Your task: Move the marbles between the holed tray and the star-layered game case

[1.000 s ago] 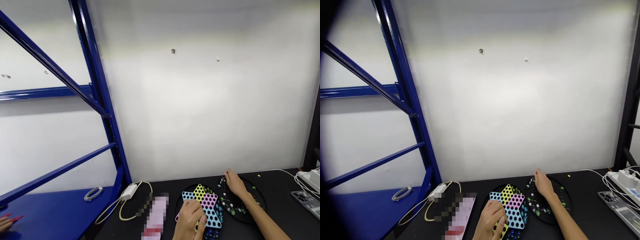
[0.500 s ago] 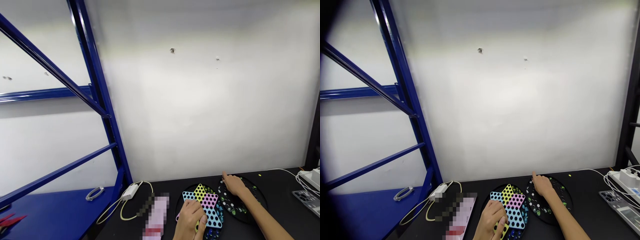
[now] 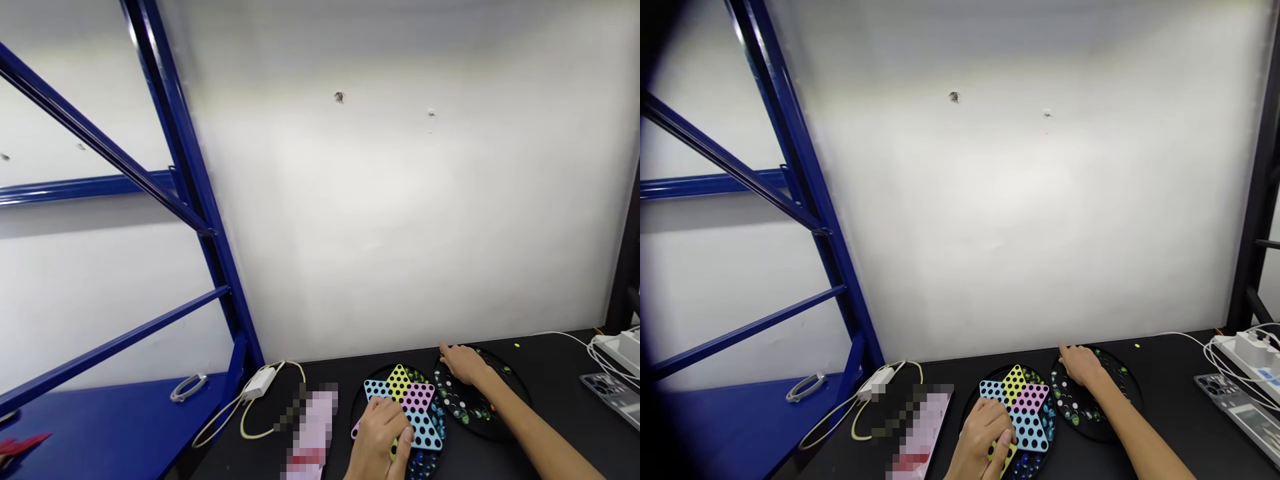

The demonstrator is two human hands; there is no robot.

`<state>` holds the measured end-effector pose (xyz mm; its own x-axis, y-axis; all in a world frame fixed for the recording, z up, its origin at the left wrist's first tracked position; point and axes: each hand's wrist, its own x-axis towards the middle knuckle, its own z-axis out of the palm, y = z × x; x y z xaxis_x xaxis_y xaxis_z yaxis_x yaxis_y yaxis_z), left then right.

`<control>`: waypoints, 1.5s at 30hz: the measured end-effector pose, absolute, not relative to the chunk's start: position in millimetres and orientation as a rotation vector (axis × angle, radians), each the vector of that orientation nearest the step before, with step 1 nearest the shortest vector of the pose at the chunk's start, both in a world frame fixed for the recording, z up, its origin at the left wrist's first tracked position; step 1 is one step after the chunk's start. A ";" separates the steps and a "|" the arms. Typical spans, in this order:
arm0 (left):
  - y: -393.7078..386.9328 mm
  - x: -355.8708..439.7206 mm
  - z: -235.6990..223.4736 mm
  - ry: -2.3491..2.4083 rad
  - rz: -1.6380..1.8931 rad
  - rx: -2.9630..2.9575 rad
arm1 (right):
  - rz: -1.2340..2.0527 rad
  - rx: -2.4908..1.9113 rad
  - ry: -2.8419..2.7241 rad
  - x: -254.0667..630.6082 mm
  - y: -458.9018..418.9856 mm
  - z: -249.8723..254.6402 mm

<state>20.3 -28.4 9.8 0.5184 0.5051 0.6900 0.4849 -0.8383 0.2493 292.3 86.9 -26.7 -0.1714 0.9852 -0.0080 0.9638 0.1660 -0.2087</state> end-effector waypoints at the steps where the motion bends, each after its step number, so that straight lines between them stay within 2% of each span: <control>1: -27.9 20.0 9.7 0.886 1.253 2.719 | 0.265 -1.917 -2.284 294.1 86.6 -28.1; 4: -26.7 19.4 11.2 0.867 1.299 2.739 | 0.347 -1.811 -2.224 303.6 86.8 -33.2; 10: -29.8 21.1 21.1 0.832 1.369 2.733 | 0.814 -1.404 -1.845 295.9 64.9 -15.4; 15: -30.1 18.6 22.1 0.797 1.620 2.626 | 0.922 -1.200 -2.082 235.7 26.2 22.1; 27: -9.3 -17.6 31.2 1.060 2.045 2.388 | 0.519 -1.355 -2.587 138.4 -13.8 32.0; 34: -14.2 -10.3 34.7 1.000 1.957 2.480 | 0.249 -1.462 -2.720 109.5 -34.2 38.1; 45: -13.4 -7.7 23.4 0.952 1.821 2.532 | 0.208 -1.380 -2.577 111.6 -25.0 19.7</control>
<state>-7.7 -13.4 23.4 0.2091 0.3852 0.8988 0.5181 -0.8232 0.2323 111.6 -25.0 19.7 -0.5393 0.8338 0.1182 0.8041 0.5515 -0.2219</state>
